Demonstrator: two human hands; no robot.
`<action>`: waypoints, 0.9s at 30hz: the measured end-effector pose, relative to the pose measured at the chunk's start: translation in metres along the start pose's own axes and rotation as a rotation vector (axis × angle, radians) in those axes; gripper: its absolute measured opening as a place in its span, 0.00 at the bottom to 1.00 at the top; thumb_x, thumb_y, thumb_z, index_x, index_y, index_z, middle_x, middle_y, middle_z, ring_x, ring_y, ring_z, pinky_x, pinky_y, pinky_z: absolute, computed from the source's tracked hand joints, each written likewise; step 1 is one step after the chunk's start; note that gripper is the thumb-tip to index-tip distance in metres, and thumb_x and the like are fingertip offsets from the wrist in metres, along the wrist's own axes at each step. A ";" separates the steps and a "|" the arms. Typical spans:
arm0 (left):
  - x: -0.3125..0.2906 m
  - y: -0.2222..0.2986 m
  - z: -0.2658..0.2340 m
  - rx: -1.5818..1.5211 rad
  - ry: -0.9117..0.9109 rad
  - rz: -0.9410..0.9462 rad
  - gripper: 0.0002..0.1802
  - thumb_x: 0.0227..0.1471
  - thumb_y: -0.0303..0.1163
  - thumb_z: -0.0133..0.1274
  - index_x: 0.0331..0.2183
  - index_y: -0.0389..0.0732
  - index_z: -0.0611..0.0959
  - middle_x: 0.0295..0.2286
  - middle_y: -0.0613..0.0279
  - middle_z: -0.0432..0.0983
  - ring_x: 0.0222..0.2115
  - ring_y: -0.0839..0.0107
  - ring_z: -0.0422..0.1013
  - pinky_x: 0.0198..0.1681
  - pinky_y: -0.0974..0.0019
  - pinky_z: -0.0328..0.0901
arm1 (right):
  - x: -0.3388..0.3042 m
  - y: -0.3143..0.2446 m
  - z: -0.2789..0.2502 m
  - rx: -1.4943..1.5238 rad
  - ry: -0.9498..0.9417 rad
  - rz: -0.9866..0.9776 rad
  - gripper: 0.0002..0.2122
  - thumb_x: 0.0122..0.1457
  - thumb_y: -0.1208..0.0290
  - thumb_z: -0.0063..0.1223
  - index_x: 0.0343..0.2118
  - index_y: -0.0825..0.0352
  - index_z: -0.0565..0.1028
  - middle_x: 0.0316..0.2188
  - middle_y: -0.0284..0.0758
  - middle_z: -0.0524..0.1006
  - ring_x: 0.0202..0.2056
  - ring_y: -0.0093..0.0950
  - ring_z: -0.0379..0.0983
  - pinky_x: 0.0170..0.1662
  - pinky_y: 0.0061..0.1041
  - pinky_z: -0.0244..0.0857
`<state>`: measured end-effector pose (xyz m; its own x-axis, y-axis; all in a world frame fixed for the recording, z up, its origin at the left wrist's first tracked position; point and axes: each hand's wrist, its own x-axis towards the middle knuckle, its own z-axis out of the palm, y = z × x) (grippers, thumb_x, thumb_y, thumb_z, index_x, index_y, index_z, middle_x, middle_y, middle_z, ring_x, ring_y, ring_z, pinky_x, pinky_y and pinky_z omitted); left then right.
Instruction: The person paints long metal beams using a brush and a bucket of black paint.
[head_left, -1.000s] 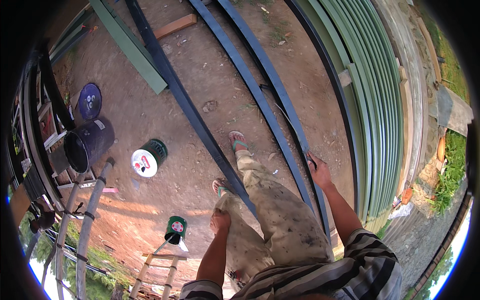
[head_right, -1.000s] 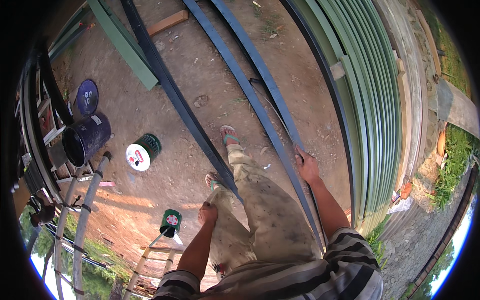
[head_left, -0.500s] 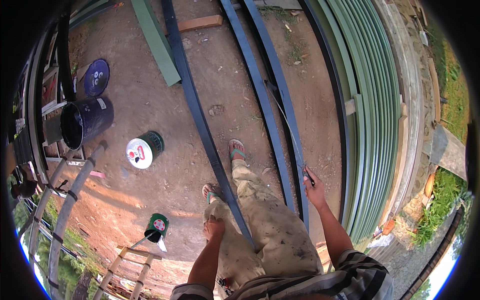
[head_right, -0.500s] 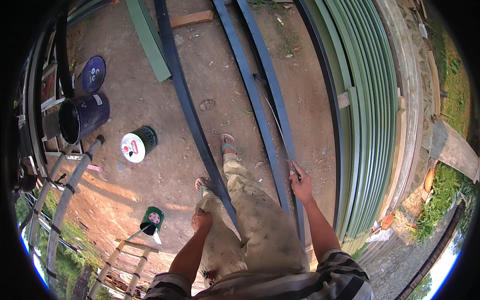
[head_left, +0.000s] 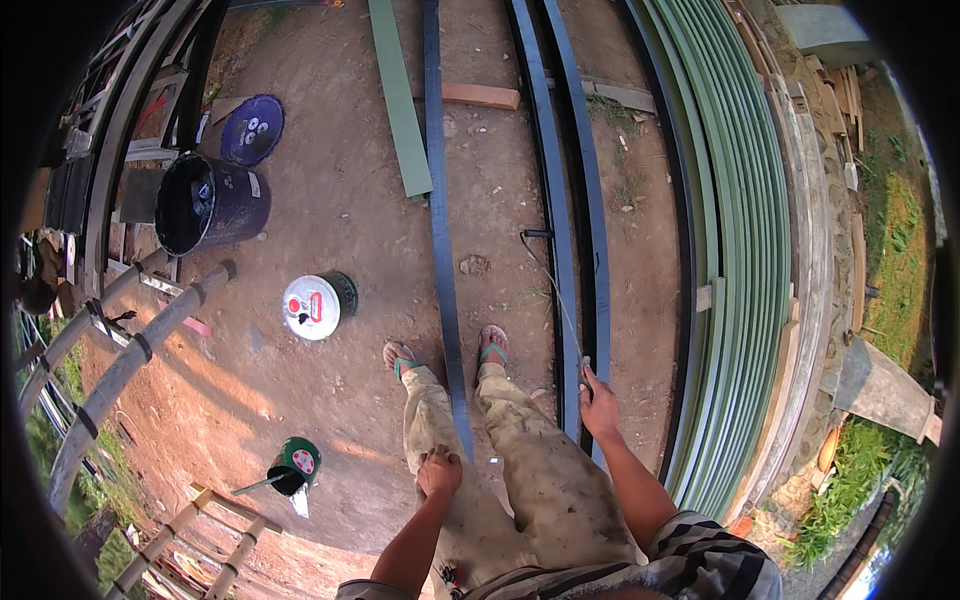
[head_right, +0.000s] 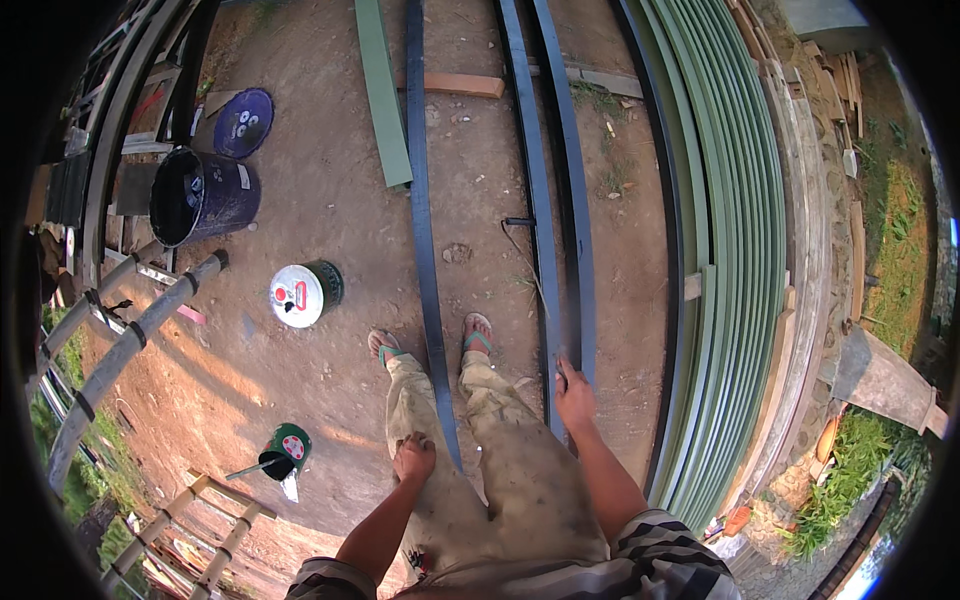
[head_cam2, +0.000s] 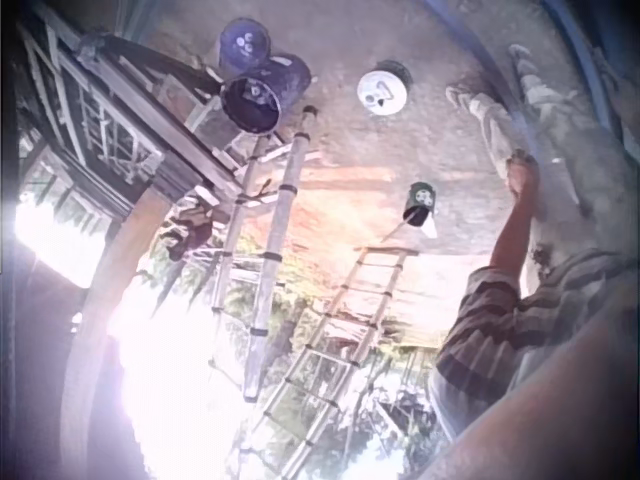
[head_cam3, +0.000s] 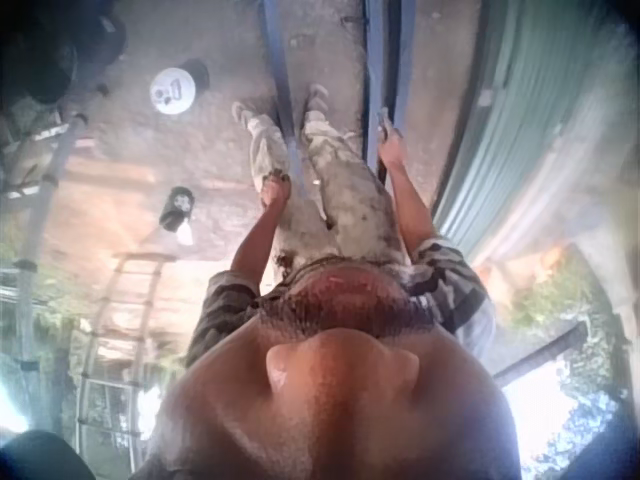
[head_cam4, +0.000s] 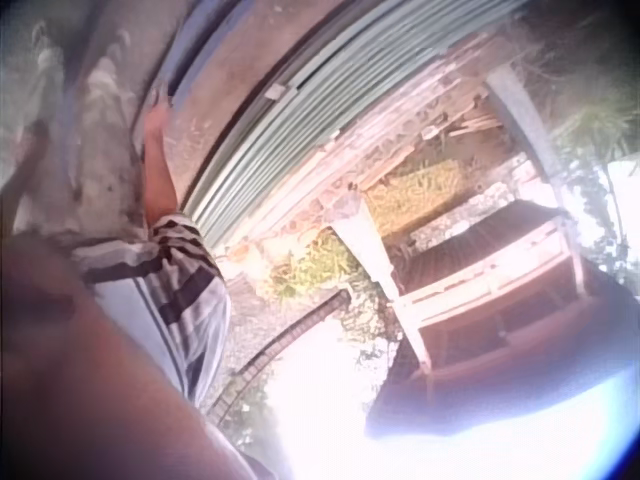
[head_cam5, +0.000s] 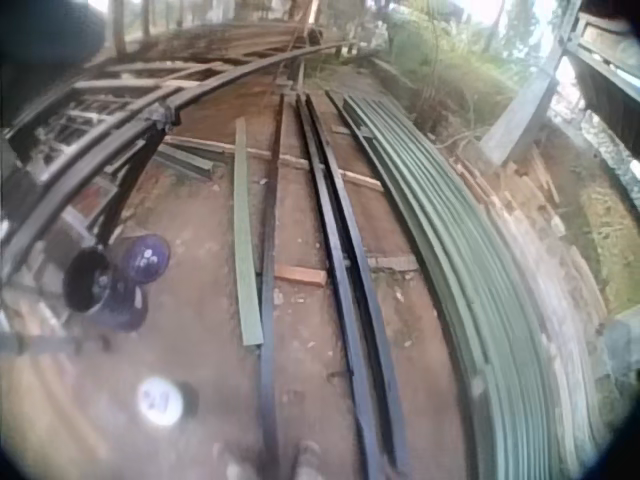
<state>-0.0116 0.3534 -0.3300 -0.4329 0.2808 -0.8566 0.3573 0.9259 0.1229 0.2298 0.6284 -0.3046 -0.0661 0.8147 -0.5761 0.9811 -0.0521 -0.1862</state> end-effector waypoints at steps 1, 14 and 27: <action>0.005 -0.004 0.000 -0.052 0.021 0.045 0.20 0.53 0.42 0.51 0.44 0.44 0.84 0.45 0.54 0.81 0.52 0.52 0.72 0.56 0.49 0.67 | 0.006 -0.008 0.000 -0.037 -0.002 0.030 0.22 0.65 0.69 0.55 0.63 0.53 0.72 0.47 0.48 0.80 0.47 0.51 0.77 0.52 0.43 0.71; 0.082 -0.041 -0.090 -0.366 -0.032 -0.061 0.18 0.57 0.43 0.51 0.46 0.46 0.82 0.41 0.51 0.83 0.45 0.50 0.78 0.49 0.50 0.71 | 0.165 -0.112 -0.002 -0.073 0.098 -0.130 0.20 0.66 0.68 0.53 0.62 0.55 0.73 0.53 0.45 0.79 0.52 0.49 0.75 0.55 0.41 0.71; 0.105 0.112 -0.111 0.053 -0.146 -0.130 0.22 0.55 0.46 0.51 0.49 0.49 0.82 0.43 0.48 0.82 0.47 0.48 0.77 0.51 0.45 0.69 | 0.351 -0.201 -0.098 -0.171 0.071 -0.194 0.20 0.66 0.66 0.51 0.61 0.53 0.73 0.41 0.52 0.80 0.42 0.54 0.77 0.48 0.50 0.72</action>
<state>-0.1087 0.5141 -0.3508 -0.3555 0.1164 -0.9274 0.3507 0.9363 -0.0169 0.0273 0.9819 -0.3914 -0.2488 0.8386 -0.4847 0.9682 0.2024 -0.1470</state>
